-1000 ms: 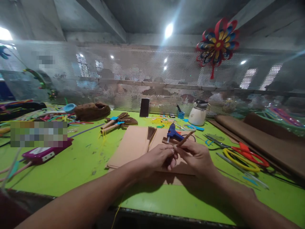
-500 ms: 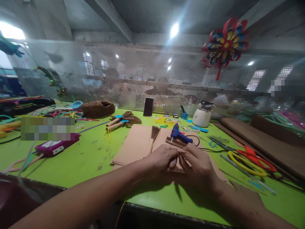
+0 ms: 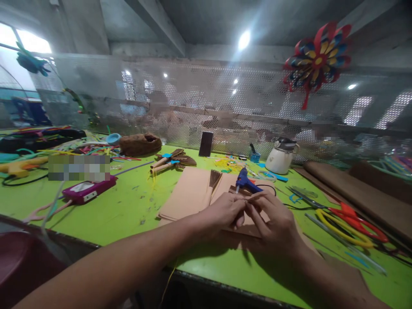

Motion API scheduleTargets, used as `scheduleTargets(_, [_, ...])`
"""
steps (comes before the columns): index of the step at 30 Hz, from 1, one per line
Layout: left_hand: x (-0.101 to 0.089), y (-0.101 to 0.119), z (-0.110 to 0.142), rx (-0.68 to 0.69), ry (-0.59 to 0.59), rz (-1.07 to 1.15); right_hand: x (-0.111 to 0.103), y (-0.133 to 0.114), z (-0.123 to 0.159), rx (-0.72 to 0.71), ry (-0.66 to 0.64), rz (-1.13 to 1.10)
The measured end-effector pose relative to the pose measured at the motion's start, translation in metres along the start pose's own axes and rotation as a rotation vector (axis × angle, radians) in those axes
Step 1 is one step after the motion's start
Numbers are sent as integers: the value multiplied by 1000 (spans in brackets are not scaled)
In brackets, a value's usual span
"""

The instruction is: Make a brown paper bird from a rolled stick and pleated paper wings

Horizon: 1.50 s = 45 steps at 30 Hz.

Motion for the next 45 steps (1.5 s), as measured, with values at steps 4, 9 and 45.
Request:
scheduleTargets(4, [-12,8,-8,8,-15,-107,-11,31,-3,329,102,-91])
scheduleTargets(9, [-89,26,-21,27,430,-204,7,70,10,667,-73,-174])
scheduleTargets(45, [-61,11,6,-29,533,-8,17,64,6,862,-89,-625])
Point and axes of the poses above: each hand's wrist, its own z-axis away from the middle knuckle, its own x-axis out of the palm, y = z × x, the point moved 7 cm from there along -z, towards the middle knuckle, and after that the axes turned 7 degrees about y, right-handed, at the moved point
